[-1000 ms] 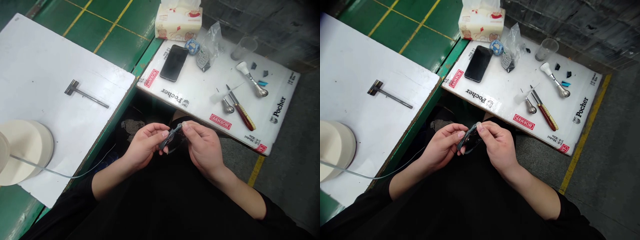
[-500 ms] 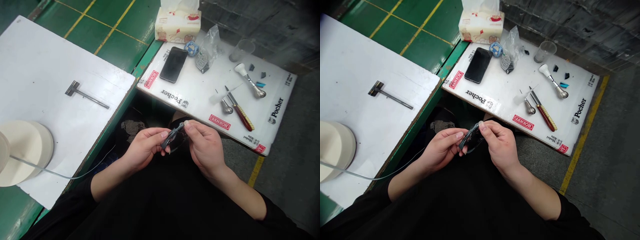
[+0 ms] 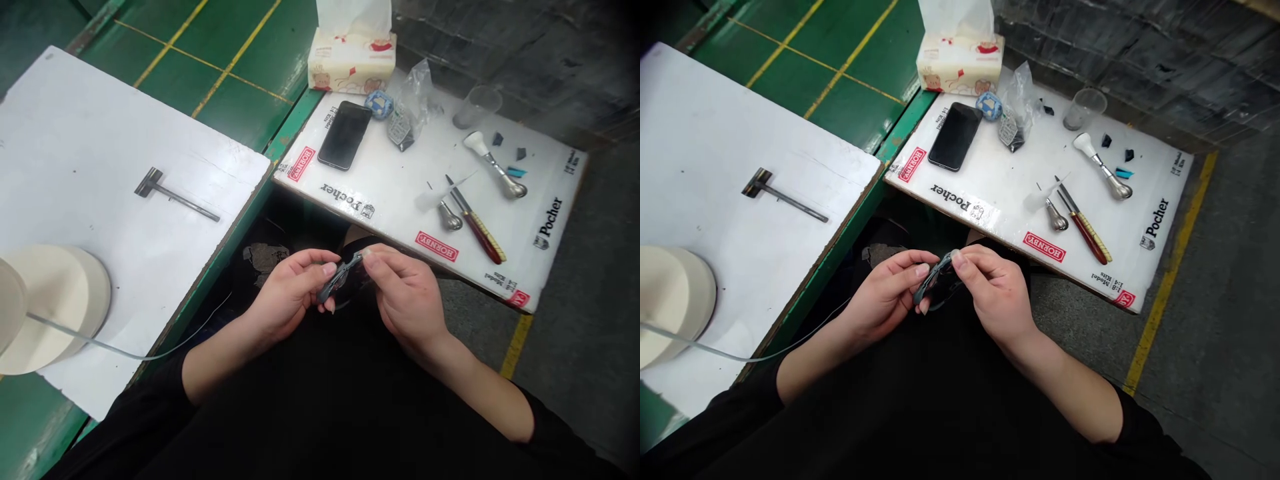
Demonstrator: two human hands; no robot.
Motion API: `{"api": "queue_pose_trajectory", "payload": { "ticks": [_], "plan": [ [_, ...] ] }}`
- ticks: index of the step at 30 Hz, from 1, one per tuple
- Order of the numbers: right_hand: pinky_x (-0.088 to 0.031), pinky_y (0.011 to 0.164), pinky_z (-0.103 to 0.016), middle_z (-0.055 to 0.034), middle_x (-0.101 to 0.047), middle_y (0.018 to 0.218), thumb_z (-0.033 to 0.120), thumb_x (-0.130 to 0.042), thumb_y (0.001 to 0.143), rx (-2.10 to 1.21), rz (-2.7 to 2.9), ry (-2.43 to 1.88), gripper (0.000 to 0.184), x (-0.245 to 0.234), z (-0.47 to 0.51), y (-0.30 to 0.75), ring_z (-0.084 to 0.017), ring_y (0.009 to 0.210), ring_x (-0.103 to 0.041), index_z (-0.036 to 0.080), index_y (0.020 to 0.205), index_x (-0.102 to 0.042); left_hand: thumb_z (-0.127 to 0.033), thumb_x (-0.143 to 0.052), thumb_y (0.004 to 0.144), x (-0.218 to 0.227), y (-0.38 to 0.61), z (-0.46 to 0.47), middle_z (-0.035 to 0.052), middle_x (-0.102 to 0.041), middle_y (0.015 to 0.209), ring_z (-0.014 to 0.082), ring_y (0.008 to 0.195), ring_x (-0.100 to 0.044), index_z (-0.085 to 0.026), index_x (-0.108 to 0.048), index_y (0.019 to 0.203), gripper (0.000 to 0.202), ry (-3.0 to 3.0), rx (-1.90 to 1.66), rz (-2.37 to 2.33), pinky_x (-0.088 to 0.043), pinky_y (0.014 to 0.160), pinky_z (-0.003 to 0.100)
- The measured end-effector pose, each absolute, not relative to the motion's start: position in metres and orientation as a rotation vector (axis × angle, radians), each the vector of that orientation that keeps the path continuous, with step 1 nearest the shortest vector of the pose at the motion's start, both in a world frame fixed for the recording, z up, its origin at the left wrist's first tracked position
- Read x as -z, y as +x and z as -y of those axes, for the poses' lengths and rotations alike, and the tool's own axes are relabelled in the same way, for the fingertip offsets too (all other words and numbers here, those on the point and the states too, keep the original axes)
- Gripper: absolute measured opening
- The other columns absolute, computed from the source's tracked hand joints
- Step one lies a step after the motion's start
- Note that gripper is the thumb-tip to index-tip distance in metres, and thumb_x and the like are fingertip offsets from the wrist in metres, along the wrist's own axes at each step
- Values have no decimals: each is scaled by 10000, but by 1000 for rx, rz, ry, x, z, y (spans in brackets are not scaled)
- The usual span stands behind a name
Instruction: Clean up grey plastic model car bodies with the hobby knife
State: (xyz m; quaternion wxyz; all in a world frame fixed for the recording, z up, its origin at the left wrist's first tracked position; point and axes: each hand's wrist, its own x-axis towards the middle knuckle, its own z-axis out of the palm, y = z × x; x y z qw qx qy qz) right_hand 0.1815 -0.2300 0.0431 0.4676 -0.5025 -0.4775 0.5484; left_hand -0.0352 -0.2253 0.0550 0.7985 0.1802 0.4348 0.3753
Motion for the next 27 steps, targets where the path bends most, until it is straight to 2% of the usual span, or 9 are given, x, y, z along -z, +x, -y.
{"api": "queue_pose_trajectory", "payload": {
  "ticks": [7, 15, 18, 23, 27],
  "plan": [
    [-648, 936, -438, -57, -827, 1022, 627, -895, 1115, -1356, 1079, -1248, 407, -47, 226, 179, -276, 1012, -763, 280, 903, -889, -425, -1086, 887, -55, -34, 225, 54, -826, 781, 163, 610, -769, -149, -858, 1112, 423, 371, -803, -898, -577, 597, 234],
    [-669, 1003, -472, -62, -820, 1039, 613, -898, 1116, -1371, 1075, -1250, 376, -42, 227, 180, -290, 1045, -774, 280, 942, -903, -399, -1126, 858, -49, -35, 226, 46, -832, 828, 150, 619, -765, -163, -890, 1102, 413, 387, -808, -918, -567, 599, 235],
    [-658, 993, -457, -57, -817, 1033, 596, -889, 1130, -1365, 1075, -1247, 366, -41, 226, 180, -278, 1033, -764, 282, 943, -908, -428, -1134, 849, -51, -35, 227, 64, -841, 834, 143, 639, -761, -150, -934, 1098, 423, 396, -810, -911, -578, 618, 233],
    [-648, 969, -441, -53, -821, 1048, 588, -876, 1146, -1320, 1077, -1259, 351, -41, 226, 181, -265, 1010, -751, 283, 975, -913, -355, -1141, 845, -56, -35, 230, 51, -838, 796, 144, 693, -760, -174, -959, 1119, 376, 474, -892, -887, -585, 654, 226],
    [-668, 950, -446, -59, -826, 1052, 608, -860, 1152, -1306, 1110, -1280, 370, -40, 228, 182, -267, 988, -754, 280, 989, -912, -518, -1092, 905, -56, -34, 232, 79, -849, 801, 181, 694, -782, -152, -929, 1148, 468, 493, -899, -913, -604, 651, 262]
  ]
}}
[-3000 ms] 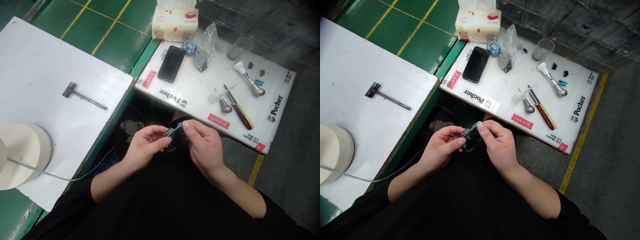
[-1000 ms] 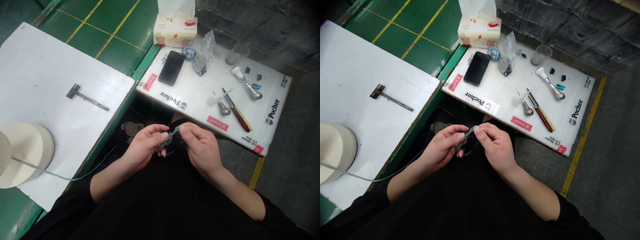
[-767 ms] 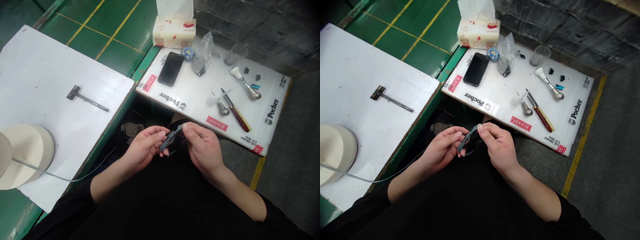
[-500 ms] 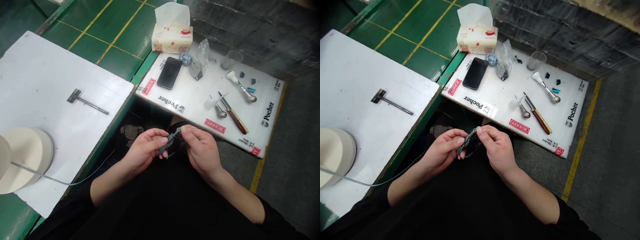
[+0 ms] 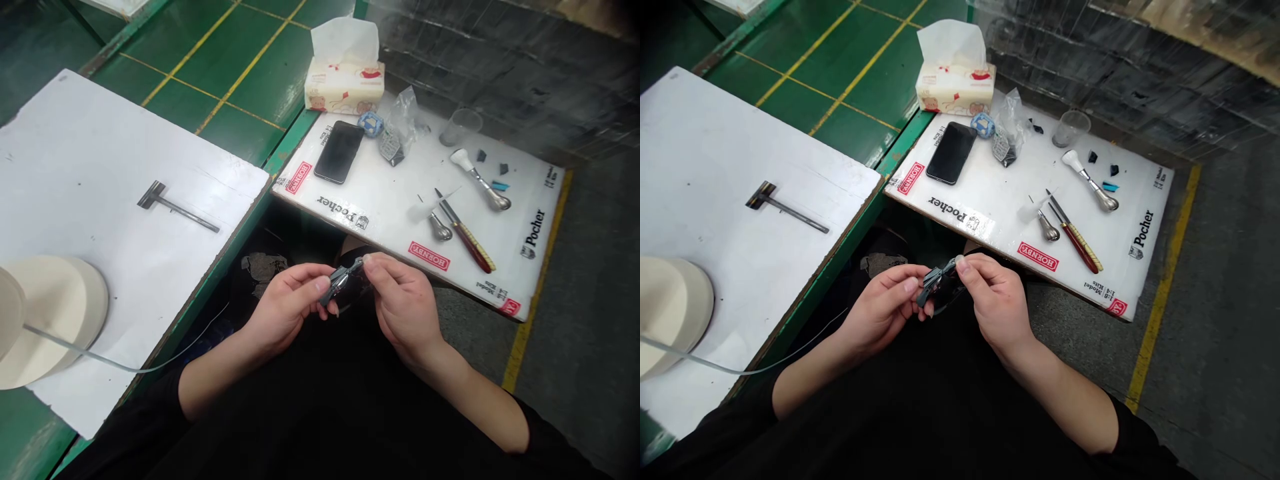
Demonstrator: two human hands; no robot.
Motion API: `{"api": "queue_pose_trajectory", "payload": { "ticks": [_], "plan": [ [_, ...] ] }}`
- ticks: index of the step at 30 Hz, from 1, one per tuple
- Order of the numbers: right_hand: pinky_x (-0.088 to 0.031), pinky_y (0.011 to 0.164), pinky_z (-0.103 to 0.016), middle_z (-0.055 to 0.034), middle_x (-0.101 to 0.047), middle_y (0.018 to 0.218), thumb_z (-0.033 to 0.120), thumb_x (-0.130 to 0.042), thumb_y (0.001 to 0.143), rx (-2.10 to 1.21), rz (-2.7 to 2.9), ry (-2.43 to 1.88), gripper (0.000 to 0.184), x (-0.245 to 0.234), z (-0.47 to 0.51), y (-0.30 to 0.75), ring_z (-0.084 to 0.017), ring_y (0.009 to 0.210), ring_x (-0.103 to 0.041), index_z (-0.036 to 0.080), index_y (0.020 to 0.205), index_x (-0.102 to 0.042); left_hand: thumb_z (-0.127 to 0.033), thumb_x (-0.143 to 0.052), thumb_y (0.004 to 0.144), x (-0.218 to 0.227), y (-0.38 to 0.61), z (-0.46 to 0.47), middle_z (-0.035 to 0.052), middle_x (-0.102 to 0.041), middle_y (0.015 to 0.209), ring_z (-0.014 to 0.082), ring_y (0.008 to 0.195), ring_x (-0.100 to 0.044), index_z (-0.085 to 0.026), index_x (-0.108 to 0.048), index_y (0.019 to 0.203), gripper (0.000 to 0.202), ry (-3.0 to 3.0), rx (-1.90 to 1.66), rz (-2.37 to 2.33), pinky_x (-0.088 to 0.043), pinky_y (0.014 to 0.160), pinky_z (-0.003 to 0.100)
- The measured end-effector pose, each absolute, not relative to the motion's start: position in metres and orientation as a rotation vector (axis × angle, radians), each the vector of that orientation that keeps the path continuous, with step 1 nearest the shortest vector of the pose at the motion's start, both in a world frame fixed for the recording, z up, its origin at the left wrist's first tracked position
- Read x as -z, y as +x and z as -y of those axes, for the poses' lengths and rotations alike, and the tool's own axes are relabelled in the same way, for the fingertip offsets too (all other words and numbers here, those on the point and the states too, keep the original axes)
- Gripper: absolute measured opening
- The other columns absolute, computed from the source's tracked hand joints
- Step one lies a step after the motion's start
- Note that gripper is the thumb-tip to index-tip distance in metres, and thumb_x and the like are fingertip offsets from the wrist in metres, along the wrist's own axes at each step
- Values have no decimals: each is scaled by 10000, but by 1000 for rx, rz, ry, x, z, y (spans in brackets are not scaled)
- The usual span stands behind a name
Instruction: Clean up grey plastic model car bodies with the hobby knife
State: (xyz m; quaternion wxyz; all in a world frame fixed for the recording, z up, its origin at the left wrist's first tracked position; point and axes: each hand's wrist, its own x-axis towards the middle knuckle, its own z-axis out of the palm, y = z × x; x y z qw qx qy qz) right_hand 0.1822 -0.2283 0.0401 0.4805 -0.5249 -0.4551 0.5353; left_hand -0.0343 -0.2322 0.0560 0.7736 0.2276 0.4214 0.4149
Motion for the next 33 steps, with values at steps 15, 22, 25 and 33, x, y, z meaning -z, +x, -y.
{"api": "queue_pose_trajectory", "payload": {
  "ticks": [15, 22, 25, 33],
  "plan": [
    [-676, 986, -453, -61, -846, 1122, 628, -817, 1178, -1315, 1165, -1269, 381, -39, 232, 186, -278, 1038, -781, 293, 1025, -915, -391, -1072, 924, -58, -35, 231, 46, -835, 841, 161, 639, -777, -158, -871, 1189, 406, 432, -865, -892, -589, 626, 255],
    [-684, 892, -382, -62, -866, 1203, 690, -899, 1098, -1349, 1203, -1356, 515, -51, 225, 190, -225, 959, -783, 278, 1406, -872, -227, -1073, 940, -59, -37, 240, 39, -891, 997, 191, 860, -912, -196, -848, 1321, 443, 776, -1010, -951, -725, 816, 263],
    [-711, 909, -397, -95, -856, 1311, 724, -957, 1027, -1461, 1170, -1391, 649, -60, 226, 187, -258, 1055, -805, 267, 1472, -836, -190, -1025, 987, -55, -39, 245, 45, -914, 1066, 184, 950, -925, -225, -850, 1403, 452, 1054, -1099, -1009, -746, 926, 267],
    [-660, 1083, -433, -55, -767, 1466, 595, -1072, 935, -1549, 1150, -1257, 513, -67, 231, 178, -275, 1211, -749, 344, 1350, -906, -159, -998, 1001, -49, -41, 249, 45, -928, 1128, 192, 1000, -931, -269, -869, 1372, 408, 1435, -1210, -1071, -753, 968, 268]
  ]
}}
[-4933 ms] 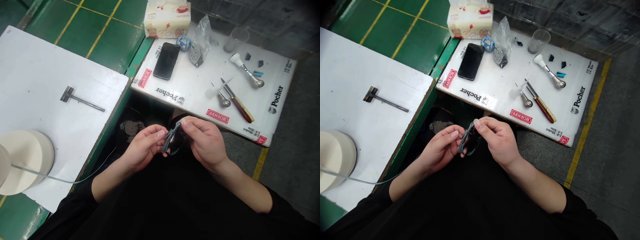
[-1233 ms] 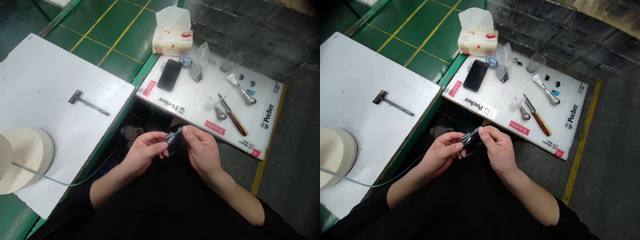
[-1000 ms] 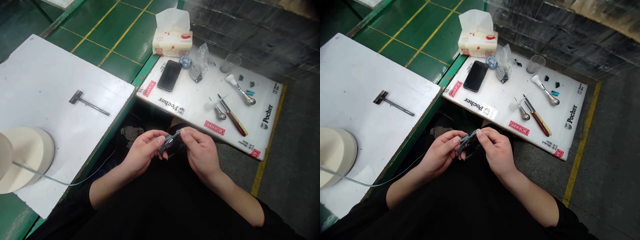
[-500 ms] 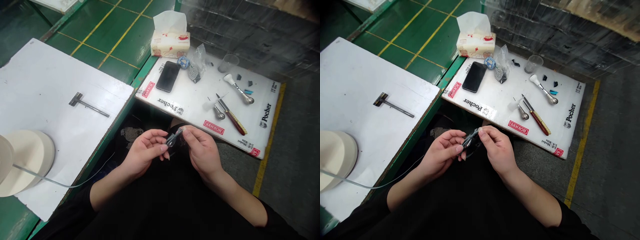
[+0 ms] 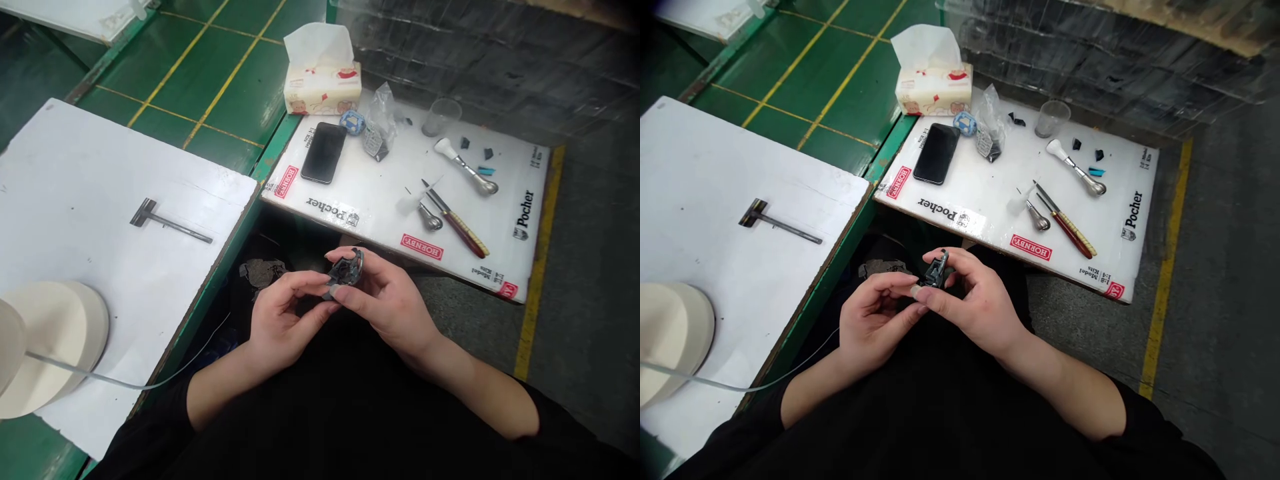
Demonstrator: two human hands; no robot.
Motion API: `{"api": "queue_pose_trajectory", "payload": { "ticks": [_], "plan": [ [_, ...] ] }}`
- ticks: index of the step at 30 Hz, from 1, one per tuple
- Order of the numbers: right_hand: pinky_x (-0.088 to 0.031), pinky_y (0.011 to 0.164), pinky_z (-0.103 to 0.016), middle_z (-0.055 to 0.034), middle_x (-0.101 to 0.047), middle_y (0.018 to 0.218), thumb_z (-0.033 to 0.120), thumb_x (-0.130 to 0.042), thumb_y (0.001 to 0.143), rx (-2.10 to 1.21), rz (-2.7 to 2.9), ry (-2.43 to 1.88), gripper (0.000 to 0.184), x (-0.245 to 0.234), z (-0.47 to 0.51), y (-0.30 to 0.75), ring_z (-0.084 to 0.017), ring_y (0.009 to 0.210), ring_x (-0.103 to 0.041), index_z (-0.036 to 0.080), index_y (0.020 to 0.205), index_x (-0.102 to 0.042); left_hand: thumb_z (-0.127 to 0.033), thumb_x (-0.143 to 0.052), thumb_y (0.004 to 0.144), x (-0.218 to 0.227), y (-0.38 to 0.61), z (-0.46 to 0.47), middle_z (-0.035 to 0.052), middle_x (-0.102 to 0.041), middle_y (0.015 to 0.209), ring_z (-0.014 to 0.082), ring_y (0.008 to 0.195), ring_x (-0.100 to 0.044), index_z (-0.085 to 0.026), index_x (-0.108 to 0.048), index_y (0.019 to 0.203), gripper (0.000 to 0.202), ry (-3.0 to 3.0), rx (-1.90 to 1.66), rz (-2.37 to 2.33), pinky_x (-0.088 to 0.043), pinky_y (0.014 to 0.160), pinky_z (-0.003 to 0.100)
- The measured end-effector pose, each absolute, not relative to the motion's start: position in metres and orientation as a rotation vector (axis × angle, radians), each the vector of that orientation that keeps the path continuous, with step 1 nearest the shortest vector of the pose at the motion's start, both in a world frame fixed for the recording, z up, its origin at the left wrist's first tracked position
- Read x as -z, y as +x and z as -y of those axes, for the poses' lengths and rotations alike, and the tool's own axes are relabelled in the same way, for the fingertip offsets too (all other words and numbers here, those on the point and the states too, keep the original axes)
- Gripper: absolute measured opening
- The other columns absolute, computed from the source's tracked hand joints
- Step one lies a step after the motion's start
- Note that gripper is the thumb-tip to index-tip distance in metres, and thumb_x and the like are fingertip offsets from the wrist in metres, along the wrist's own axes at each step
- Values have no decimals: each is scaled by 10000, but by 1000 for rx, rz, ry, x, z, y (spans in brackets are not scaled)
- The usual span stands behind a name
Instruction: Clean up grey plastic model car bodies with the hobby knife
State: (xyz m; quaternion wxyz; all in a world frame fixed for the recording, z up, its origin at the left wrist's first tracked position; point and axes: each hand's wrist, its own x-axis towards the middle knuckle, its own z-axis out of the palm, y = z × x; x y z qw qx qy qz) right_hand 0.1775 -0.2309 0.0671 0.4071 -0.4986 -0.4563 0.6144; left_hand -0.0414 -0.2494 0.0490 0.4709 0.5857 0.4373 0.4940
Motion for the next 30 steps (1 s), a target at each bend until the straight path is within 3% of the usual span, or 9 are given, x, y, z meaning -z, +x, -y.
{"api": "queue_pose_trajectory", "payload": {
  "ticks": [8, 12, 16, 20, 26, 30],
  "plan": [
    [-669, 1085, -378, -44, -819, 1529, 422, -1104, 920, -1270, 1205, -1173, 505, -72, 235, 167, -280, 1373, -784, 342, 1387, -929, -126, -1006, 973, -58, -36, 248, 16, -910, 1061, 151, 903, -895, -251, -876, 1262, 341, 1566, -1317, -1092, -727, 873, 217],
    [-675, 1174, -388, -28, -827, 1598, 338, -1077, 969, -1241, 1212, -1090, 517, -71, 239, 164, -284, 1484, -780, 368, 1458, -910, -118, -1007, 966, -57, -36, 248, 11, -902, 1054, 143, 912, -883, -257, -871, 1262, 355, 1571, -1353, -1053, -711, 870, 209],
    [-651, 1282, -423, -25, -861, 1545, 237, -1038, 985, -1174, 1251, -1000, 510, -67, 240, 162, -274, 1457, -809, 359, 1462, -906, -121, -989, 987, -54, -35, 251, 17, -907, 1041, 159, 894, -885, -253, -853, 1279, 349, 1588, -1344, -1004, -723, 863, 240],
    [-678, 1253, -449, -44, -880, 1497, 144, -982, 965, -1090, 1261, -935, 488, -66, 240, 160, -289, 1404, -835, 323, 1414, -919, -98, -989, 979, -53, -34, 255, 23, -914, 1045, 176, 881, -896, -247, -840, 1297, 382, 1601, -1353, -949, -736, 837, 259],
    [-700, 1182, -401, -33, -900, 1424, 156, -1013, 938, -1074, 1240, -926, 446, -72, 240, 156, -268, 1322, -860, 316, 1347, -936, -75, -984, 969, -51, -32, 257, 31, -924, 1083, 198, 882, -914, -253, -841, 1339, 434, 1556, -1377, -902, -769, 846, 300],
    [-632, 1304, -428, -13, -860, 1545, 252, -1020, 1006, -1213, 1206, -963, 428, -73, 239, 159, -273, 1478, -797, 360, 1406, -914, -57, -1015, 936, -52, -31, 255, 21, -924, 1075, 169, 924, -924, -249, -861, 1321, 457, 1481, -1418, -960, -757, 890, 240]
  ]
}}
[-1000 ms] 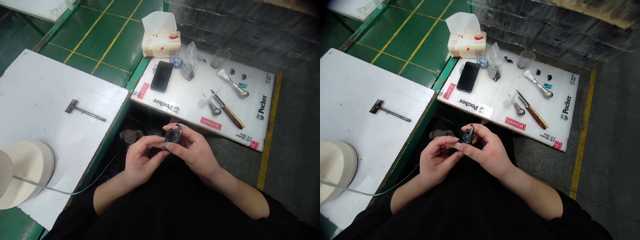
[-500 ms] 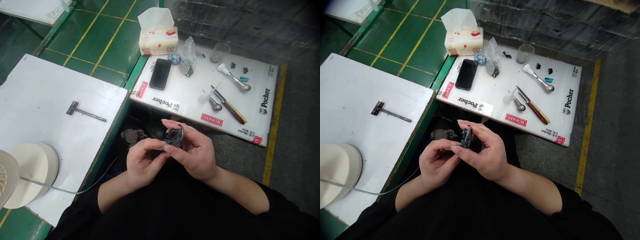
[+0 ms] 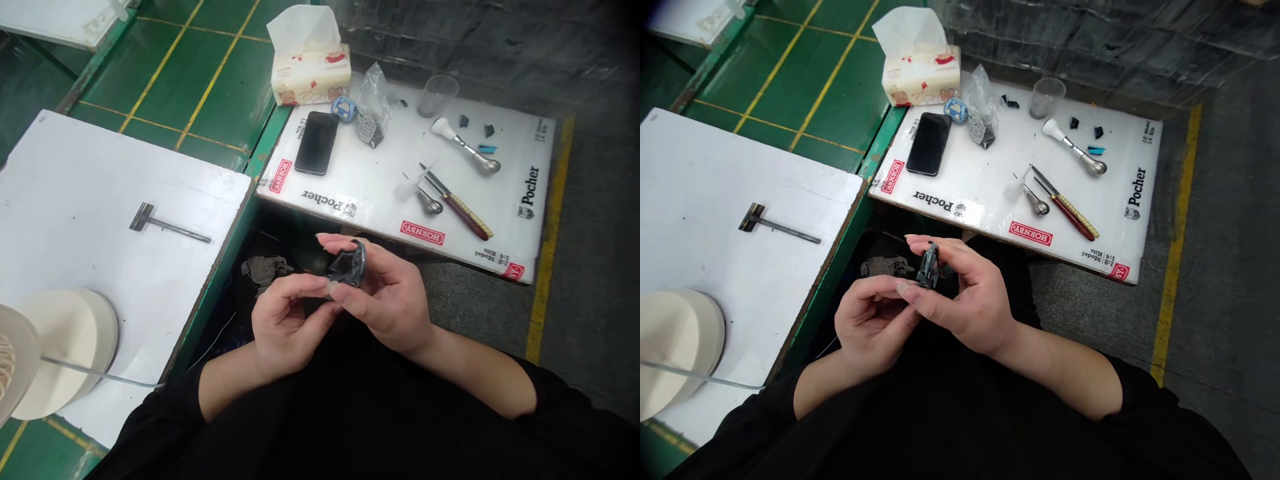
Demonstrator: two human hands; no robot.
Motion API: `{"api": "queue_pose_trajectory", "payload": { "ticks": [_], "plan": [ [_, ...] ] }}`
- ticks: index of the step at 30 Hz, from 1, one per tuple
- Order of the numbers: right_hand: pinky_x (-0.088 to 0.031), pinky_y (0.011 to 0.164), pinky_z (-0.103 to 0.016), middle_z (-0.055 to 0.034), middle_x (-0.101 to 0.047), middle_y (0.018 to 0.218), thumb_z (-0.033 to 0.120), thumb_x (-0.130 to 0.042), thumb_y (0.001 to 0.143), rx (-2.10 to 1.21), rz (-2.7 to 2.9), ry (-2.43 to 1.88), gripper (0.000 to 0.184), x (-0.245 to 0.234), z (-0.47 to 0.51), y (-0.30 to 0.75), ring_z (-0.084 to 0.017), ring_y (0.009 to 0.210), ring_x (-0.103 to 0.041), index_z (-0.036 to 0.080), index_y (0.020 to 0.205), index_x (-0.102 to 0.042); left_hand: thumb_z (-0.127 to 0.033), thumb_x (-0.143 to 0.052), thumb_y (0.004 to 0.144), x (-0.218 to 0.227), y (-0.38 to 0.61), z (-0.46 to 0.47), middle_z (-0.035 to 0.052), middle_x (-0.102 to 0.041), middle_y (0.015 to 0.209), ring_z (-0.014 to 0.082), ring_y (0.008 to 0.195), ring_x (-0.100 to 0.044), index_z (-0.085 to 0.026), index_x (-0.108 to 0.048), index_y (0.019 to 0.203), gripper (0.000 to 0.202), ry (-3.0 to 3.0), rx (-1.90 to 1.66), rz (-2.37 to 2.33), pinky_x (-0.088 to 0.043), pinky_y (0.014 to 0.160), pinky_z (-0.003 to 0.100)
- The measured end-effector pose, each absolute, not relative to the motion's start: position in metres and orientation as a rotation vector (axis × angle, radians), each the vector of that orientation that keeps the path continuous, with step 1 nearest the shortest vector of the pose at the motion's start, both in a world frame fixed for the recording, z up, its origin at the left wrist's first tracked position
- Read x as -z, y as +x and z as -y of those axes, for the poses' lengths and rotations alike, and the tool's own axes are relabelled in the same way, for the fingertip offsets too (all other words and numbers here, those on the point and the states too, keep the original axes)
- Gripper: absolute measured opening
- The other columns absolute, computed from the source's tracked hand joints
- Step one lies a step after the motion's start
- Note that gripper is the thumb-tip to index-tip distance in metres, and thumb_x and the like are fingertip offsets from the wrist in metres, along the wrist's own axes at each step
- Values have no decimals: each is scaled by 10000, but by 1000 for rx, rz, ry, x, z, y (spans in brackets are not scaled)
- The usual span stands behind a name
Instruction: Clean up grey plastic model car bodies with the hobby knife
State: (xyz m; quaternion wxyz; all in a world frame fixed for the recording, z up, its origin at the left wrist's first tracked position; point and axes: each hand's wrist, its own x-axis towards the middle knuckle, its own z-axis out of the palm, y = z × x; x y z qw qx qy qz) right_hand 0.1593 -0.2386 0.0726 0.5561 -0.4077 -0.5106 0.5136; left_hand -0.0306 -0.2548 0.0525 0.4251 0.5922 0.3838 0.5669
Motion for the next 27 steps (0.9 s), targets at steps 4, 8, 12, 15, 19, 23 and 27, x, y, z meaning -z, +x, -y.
{"api": "queue_pose_trajectory", "payload": {
  "ticks": [4, 8, 12, 15, 19, 23, 27],
  "plan": [
    [-649, 1237, -442, -26, -733, 1749, 558, -1029, 1028, -1368, 1212, -1033, 652, -71, 235, 170, -315, 1581, -707, 399, 1622, -812, -59, -1018, 948, -57, -30, 250, 12, -923, 1054, 164, 939, -942, -248, -868, 1323, 446, 1216, -1387, -929, -763, 907, 222],
    [-669, 1198, -457, -41, -778, 1677, 623, -892, 1137, -1330, 1211, -1033, 493, -71, 224, 183, -311, 1510, -734, 394, 1571, -846, -113, -1019, 975, -60, -32, 244, 6, -919, 992, 191, 862, -941, -255, -861, 1347, 429, 888, -1196, -760, -773, 826, 259],
    [-698, 1127, -440, -51, -888, 1321, 498, -858, 1176, -1278, 1322, -1064, 192, -74, 212, 192, -279, 1271, -835, 329, 1158, -948, -213, -1102, 896, -60, -35, 237, 36, -891, 973, 166, 743, -870, -209, -915, 1263, 411, 589, -939, -744, -709, 701, 246],
    [-709, 1023, -421, -53, -871, 1193, 483, -872, 1161, -1243, 1344, -1137, 237, -76, 211, 193, -260, 1100, -838, 299, 1023, -926, -222, -1142, 826, -60, -35, 235, 57, -881, 947, 152, 730, -812, -176, -947, 1191, 416, 521, -841, -780, -690, 703, 264],
    [-708, 999, -419, -57, -880, 1181, 482, -854, 1174, -1186, 1328, -1218, 253, -70, 217, 191, -262, 1080, -833, 292, 1026, -930, -193, -1129, 835, -55, -34, 235, 54, -890, 977, 141, 733, -803, -210, -966, 1223, 422, 552, -891, -801, -673, 686, 253],
    [-706, 1011, -427, -48, -892, 1184, 468, -859, 1177, -1154, 1281, -1245, 240, -61, 218, 190, -265, 1097, -838, 299, 1025, -937, -195, -1111, 870, -51, -36, 237, 53, -901, 985, 146, 769, -820, -254, -969, 1275, 434, 625, -979, -799, -704, 734, 256],
    [-700, 1004, -417, -39, -897, 1164, 438, -864, 1174, -1096, 1289, -1255, 223, -63, 218, 191, -256, 1082, -840, 303, 1011, -934, -195, -1122, 847, -53, -36, 235, 52, -898, 1087, 127, 779, -815, -244, -948, 1338, 524, 631, -1002, -832, -713, 753, 248]
  ]
}}
